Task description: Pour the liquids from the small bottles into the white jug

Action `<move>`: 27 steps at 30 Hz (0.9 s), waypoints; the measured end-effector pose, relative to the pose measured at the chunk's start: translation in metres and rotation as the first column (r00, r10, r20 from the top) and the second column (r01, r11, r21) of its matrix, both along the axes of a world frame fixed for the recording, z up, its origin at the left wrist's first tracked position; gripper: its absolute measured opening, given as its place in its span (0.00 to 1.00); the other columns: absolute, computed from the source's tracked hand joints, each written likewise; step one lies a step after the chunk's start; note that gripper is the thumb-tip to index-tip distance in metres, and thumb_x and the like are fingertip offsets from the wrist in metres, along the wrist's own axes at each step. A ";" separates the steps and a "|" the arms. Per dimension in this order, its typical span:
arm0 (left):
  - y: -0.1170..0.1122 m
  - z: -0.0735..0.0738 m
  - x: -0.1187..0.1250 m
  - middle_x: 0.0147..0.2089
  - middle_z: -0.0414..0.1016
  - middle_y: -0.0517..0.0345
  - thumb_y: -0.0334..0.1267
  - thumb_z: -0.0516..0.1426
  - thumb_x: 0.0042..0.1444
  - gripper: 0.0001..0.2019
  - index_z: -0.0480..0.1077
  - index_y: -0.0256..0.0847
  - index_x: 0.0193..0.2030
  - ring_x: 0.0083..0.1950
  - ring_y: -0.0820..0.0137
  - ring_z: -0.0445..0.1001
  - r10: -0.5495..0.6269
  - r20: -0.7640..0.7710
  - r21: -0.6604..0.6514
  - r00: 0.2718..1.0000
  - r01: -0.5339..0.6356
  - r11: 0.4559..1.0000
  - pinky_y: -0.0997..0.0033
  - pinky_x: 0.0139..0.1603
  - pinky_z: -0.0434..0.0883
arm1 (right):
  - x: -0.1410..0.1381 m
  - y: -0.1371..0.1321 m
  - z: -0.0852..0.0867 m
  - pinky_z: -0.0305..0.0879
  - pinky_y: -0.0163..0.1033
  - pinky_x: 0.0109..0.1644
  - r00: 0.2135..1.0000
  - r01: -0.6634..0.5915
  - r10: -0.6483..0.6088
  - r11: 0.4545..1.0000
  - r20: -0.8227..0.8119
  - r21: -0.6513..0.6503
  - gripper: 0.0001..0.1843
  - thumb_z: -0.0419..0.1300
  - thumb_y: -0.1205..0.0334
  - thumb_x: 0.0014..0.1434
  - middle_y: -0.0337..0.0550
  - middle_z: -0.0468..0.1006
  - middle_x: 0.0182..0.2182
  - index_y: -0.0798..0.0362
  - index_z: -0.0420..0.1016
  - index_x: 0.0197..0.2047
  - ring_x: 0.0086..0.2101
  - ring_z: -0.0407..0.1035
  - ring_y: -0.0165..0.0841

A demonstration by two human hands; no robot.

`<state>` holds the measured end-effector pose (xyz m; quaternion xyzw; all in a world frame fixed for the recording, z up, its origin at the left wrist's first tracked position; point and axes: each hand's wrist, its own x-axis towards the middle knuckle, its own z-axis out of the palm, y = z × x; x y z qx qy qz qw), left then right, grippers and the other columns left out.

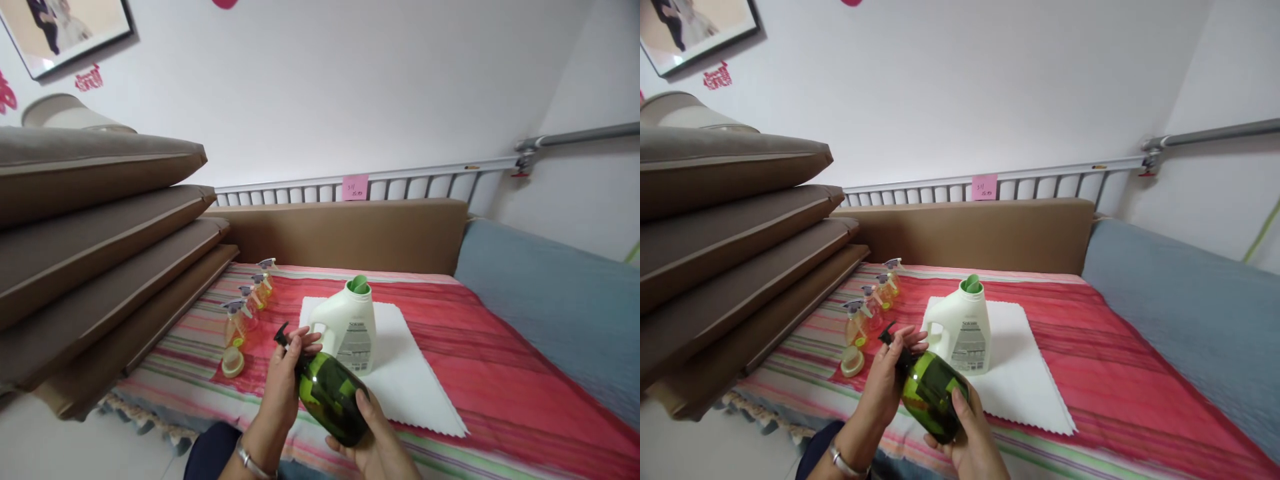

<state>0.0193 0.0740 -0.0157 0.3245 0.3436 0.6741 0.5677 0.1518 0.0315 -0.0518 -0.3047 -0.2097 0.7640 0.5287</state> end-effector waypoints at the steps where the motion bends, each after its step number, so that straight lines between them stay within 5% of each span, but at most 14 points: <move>1: 0.000 -0.001 -0.002 0.43 0.79 0.43 0.47 0.57 0.54 0.17 0.70 0.35 0.44 0.40 0.65 0.76 -0.022 0.000 0.005 1.000 0.022 1.000 0.62 0.47 0.67 | 0.001 -0.001 0.000 0.68 0.43 0.33 1.000 -0.012 0.012 1.000 0.004 -0.008 0.30 0.63 0.46 0.51 0.47 0.78 0.42 0.47 0.58 0.53 0.39 0.72 0.40; 8: -0.003 0.004 -0.012 0.39 0.80 0.44 0.43 0.58 0.54 0.11 0.70 0.36 0.37 0.43 0.61 0.77 -0.095 -0.010 0.066 0.995 0.096 0.993 0.61 0.49 0.67 | 0.015 -0.010 -0.007 0.70 0.46 0.43 0.976 -0.190 0.196 0.979 -0.095 0.070 0.49 0.72 0.60 0.43 0.46 0.73 0.51 0.41 0.47 0.61 0.47 0.70 0.44; 11: -0.007 0.012 -0.013 0.36 0.81 0.45 0.41 0.59 0.53 0.09 0.70 0.36 0.34 0.41 0.61 0.78 -0.185 0.002 0.048 0.983 0.184 0.982 0.63 0.45 0.69 | 0.015 -0.006 -0.013 0.70 0.33 0.31 0.844 -0.499 0.501 0.864 -0.189 0.065 0.37 0.59 0.40 0.52 0.56 0.80 0.37 0.59 0.62 0.56 0.33 0.76 0.38; 13: -0.009 0.016 -0.012 0.32 0.81 0.47 0.41 0.59 0.52 0.08 0.69 0.37 0.30 0.39 0.61 0.78 -0.221 0.015 0.034 0.975 0.220 0.975 0.64 0.44 0.69 | 0.012 -0.002 -0.019 0.68 0.30 0.29 0.740 -0.628 0.620 0.776 -0.260 0.061 0.47 0.43 0.29 0.52 0.61 0.81 0.31 0.68 0.68 0.51 0.28 0.76 0.35; 15: -0.009 0.017 -0.011 0.27 0.80 0.49 0.41 0.59 0.51 0.10 0.68 0.37 0.27 0.38 0.61 0.78 -0.192 0.020 0.022 0.981 0.192 0.981 0.64 0.43 0.69 | 0.009 0.000 -0.025 0.70 0.31 0.32 0.726 -0.636 0.626 0.769 -0.285 0.066 0.51 0.40 0.26 0.51 0.62 0.80 0.31 0.68 0.70 0.49 0.28 0.76 0.35; 17: -0.008 0.016 -0.011 0.25 0.79 0.51 0.43 0.60 0.51 0.11 0.67 0.37 0.26 0.37 0.62 0.78 -0.117 0.023 -0.001 0.993 0.117 0.993 0.65 0.43 0.69 | 0.008 -0.001 -0.032 0.70 0.31 0.31 0.754 -0.600 0.591 0.797 -0.288 0.063 0.47 0.47 0.27 0.48 0.58 0.81 0.33 0.64 0.72 0.48 0.30 0.77 0.36; 21: -0.007 0.014 -0.012 0.27 0.80 0.52 0.44 0.60 0.50 0.11 0.68 0.38 0.28 0.36 0.63 0.78 -0.031 0.011 -0.012 0.999 0.031 0.999 0.66 0.42 0.69 | 0.005 -0.007 -0.040 0.68 0.30 0.28 0.903 -0.382 0.392 0.920 -0.177 0.088 0.29 0.67 0.46 0.46 0.45 0.82 0.33 0.52 0.71 0.48 0.29 0.76 0.33; 24: -0.010 0.018 -0.013 0.30 0.81 0.47 0.46 0.60 0.50 0.13 0.70 0.36 0.31 0.37 0.62 0.78 -0.113 -0.034 0.014 0.993 0.114 0.993 0.66 0.40 0.70 | 0.001 -0.006 -0.040 0.69 0.32 0.28 0.852 -0.474 0.466 0.880 -0.239 0.024 0.39 0.57 0.32 0.47 0.51 0.81 0.30 0.61 0.72 0.47 0.23 0.74 0.32; 27: -0.013 0.021 -0.015 0.28 0.80 0.48 0.46 0.61 0.49 0.13 0.70 0.36 0.30 0.37 0.60 0.78 -0.127 -0.045 0.017 0.991 0.128 0.992 0.65 0.39 0.70 | -0.002 -0.005 -0.037 0.71 0.37 0.35 0.817 -0.533 0.518 0.846 -0.254 0.013 0.52 0.46 0.25 0.46 0.57 0.80 0.34 0.66 0.67 0.53 0.30 0.76 0.38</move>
